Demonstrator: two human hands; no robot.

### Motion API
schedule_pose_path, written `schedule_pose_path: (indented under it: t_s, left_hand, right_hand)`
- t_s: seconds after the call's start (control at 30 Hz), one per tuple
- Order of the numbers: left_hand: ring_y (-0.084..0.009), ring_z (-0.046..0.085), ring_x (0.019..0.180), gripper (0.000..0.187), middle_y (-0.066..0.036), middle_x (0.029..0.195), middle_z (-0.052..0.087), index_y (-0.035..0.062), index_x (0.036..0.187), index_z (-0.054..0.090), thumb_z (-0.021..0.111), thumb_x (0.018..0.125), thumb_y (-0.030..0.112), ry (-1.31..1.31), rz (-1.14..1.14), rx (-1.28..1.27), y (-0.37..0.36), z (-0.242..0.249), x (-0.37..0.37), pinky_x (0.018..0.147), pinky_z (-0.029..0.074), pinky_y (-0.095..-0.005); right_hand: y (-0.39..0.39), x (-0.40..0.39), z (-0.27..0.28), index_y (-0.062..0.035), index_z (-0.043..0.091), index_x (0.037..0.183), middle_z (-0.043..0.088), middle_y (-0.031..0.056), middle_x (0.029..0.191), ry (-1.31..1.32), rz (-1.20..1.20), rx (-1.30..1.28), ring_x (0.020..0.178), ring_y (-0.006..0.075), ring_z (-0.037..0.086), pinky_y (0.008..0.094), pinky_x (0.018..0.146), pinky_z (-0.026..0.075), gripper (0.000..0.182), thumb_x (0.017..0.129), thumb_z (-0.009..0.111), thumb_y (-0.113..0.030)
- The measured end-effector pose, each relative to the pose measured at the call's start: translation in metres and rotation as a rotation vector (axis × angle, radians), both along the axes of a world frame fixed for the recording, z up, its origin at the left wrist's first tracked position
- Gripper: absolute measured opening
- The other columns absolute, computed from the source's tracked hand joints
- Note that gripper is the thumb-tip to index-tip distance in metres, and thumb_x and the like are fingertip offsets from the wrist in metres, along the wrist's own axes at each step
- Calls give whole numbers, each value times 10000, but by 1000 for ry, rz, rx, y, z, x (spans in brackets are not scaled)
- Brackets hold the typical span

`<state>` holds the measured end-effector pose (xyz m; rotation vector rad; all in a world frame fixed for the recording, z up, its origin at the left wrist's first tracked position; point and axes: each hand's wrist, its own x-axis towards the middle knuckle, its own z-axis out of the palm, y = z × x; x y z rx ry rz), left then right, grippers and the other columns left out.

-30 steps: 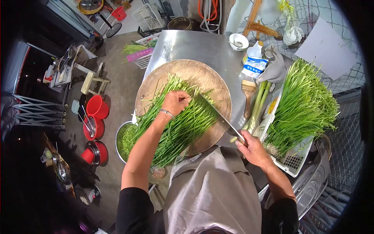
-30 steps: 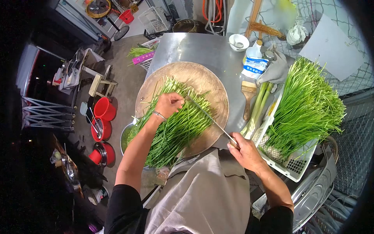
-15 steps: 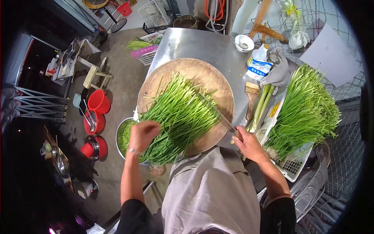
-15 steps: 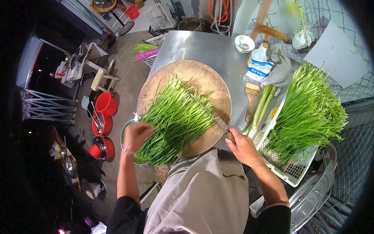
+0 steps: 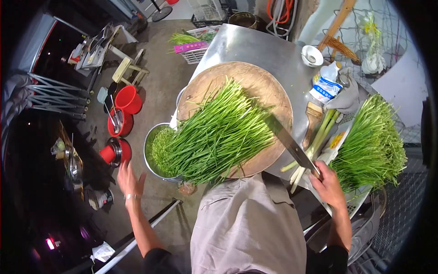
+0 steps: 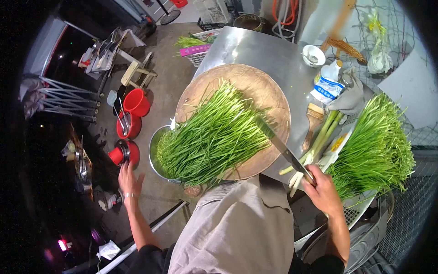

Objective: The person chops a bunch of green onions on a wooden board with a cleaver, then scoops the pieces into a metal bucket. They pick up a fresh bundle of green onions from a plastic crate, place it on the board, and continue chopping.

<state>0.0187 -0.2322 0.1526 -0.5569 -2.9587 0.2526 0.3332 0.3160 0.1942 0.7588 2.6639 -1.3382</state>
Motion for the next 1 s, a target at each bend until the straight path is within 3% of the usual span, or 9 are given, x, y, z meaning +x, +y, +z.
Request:
schedule_pose_path:
  t_s: [0.07,0.17,0.3,0.4,0.6,0.73,0.77,0.87,1.0]
  left_hand:
    - [-407,522,1314,693,-236,1425,546,12,1389,560,836,806,268,-215,-171,401,87,9,-36,1115,416,-469]
    - [-363,434,1435,736,-223,1513,484,16,1482,468,789,885,304,-609,-393,644,178,-11,-79,1198,327,-428]
    - [-435,296,1495,1185,-347,1573,317,-68,1551,295,790,759,662,-817,-478,681,262,-42,-136,1237,251,-465]
    - [-410,229,1529,1346,-320,1620,236,-55,1579,219,736,683,806,-840,-410,378,317,-50,-143,1253,216,-463]
    - [-414,134,1551,1471,-331,1624,197,-68,1590,127,742,619,848,-890,-376,141,360,-101,-130,1272,157,-464]
    - [-437,242,1515,1551,-350,1593,251,-92,1578,130,822,530,817,-961,-451,264,348,-85,-97,1259,224,-447]
    - [-457,403,1432,1644,-370,1495,413,-99,1576,116,871,428,804,-884,-472,300,344,-91,-88,1200,345,-449]
    - [-446,461,1386,1591,-347,1464,460,-108,1550,204,891,419,774,-766,-493,401,328,-97,-83,1185,362,-455]
    - [-417,490,1367,1545,-322,1451,483,-104,1533,248,887,432,773,-687,-336,227,342,-87,-74,1166,374,-477]
  right_hand:
    - [0,10,9,-19,579,1157,570,160,717,-58,48,-12,640,326,601,400,630,485,309,892,704,-118]
    - [-4,24,15,-14,587,1127,620,188,781,-178,94,-44,718,396,635,440,667,500,295,891,703,-148]
    - [-12,36,9,-19,588,1148,657,198,854,-256,151,-32,808,418,656,465,721,511,316,912,693,-200]
    - [-19,39,-3,-26,582,1173,666,205,910,-276,151,-19,857,421,659,479,756,518,337,922,688,-224]
    - [-34,21,-39,-32,541,1184,683,225,922,-201,127,-32,879,454,669,507,753,530,324,951,660,-222]
    - [-49,-13,-69,-32,523,1174,690,236,882,-26,112,-40,845,472,672,537,709,527,308,958,649,-210]
    - [-53,-21,-76,-29,512,1173,691,238,882,-15,121,-30,844,473,671,541,709,526,305,958,641,-204]
    - [-57,-43,-91,-22,482,1161,693,242,880,20,156,7,840,476,668,552,708,527,293,962,616,-189]
    - [-56,-57,-85,-4,436,1067,671,263,810,-65,235,25,803,499,652,574,697,517,247,942,565,-172]
